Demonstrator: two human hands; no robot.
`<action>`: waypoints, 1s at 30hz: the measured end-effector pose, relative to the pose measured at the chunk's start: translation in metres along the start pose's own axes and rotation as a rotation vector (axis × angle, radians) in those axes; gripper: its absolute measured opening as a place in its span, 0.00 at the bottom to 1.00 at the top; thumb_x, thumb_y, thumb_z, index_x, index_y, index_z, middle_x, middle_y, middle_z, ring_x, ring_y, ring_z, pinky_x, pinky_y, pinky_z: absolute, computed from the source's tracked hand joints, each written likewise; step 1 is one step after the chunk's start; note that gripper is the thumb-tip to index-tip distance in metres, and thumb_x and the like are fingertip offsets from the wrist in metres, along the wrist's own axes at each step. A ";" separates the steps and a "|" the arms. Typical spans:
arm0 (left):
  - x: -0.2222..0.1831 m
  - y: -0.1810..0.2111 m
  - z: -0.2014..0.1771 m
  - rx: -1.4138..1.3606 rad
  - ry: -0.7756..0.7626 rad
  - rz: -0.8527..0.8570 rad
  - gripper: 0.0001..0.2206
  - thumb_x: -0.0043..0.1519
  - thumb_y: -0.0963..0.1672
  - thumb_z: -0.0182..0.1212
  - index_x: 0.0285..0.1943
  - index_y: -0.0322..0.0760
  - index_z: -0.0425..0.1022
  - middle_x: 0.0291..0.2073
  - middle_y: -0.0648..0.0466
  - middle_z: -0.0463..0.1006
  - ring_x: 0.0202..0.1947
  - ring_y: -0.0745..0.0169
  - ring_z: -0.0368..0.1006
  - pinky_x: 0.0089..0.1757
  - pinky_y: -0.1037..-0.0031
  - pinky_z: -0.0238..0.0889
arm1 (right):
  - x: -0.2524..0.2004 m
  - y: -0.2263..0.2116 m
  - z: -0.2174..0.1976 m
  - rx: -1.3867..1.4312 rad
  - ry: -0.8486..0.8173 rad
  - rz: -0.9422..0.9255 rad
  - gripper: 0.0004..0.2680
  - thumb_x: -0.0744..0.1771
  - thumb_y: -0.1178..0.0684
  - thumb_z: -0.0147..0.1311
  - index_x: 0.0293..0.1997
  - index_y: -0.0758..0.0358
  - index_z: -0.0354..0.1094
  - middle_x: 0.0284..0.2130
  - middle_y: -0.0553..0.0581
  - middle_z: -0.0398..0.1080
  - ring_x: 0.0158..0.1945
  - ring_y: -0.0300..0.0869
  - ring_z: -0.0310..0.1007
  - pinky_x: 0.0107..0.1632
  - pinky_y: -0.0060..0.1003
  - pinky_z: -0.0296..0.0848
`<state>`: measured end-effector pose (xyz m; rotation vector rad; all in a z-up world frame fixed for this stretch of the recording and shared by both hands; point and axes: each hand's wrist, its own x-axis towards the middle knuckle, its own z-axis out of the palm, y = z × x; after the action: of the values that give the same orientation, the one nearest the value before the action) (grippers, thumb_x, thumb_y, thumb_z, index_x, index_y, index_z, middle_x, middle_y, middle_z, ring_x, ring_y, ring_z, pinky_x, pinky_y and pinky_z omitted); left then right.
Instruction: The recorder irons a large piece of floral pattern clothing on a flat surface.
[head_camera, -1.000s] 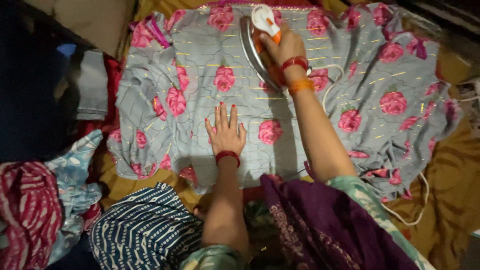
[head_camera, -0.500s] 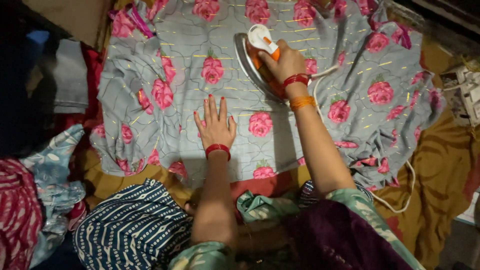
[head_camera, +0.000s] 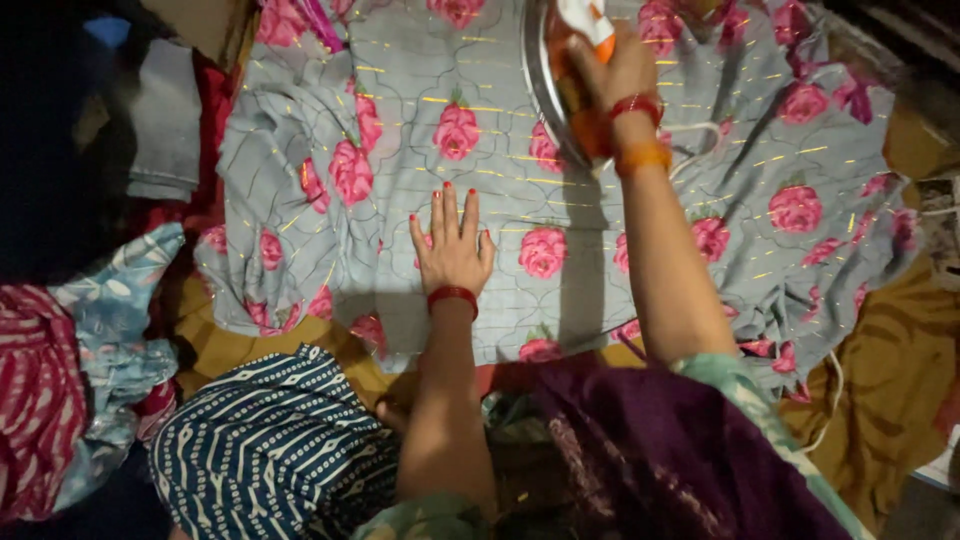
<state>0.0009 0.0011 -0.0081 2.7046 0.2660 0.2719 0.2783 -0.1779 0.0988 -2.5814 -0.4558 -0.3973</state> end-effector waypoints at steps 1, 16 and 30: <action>-0.002 0.000 0.001 0.007 -0.013 -0.009 0.31 0.64 0.51 0.51 0.80 0.49 0.54 0.79 0.48 0.46 0.78 0.52 0.42 0.68 0.40 0.32 | -0.008 -0.005 -0.003 0.011 -0.021 0.020 0.18 0.67 0.37 0.65 0.46 0.65 0.73 0.37 0.71 0.77 0.41 0.64 0.77 0.42 0.54 0.74; -0.003 0.002 -0.003 0.031 -0.015 -0.008 0.31 0.64 0.51 0.49 0.80 0.49 0.54 0.79 0.49 0.47 0.78 0.53 0.43 0.68 0.41 0.32 | -0.061 -0.051 -0.021 -0.107 -0.202 -0.039 0.19 0.66 0.33 0.63 0.42 0.62 0.71 0.30 0.71 0.75 0.36 0.66 0.76 0.36 0.57 0.73; 0.001 0.003 -0.002 0.035 -0.010 0.003 0.30 0.65 0.52 0.50 0.79 0.49 0.55 0.79 0.48 0.48 0.78 0.52 0.43 0.69 0.41 0.32 | -0.017 -0.018 0.012 -0.040 -0.046 -0.079 0.21 0.66 0.34 0.65 0.47 0.65 0.73 0.35 0.73 0.76 0.39 0.67 0.76 0.40 0.56 0.73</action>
<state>0.0020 -0.0003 -0.0053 2.7403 0.2664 0.2566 0.2578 -0.1609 0.0898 -2.6220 -0.5733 -0.3792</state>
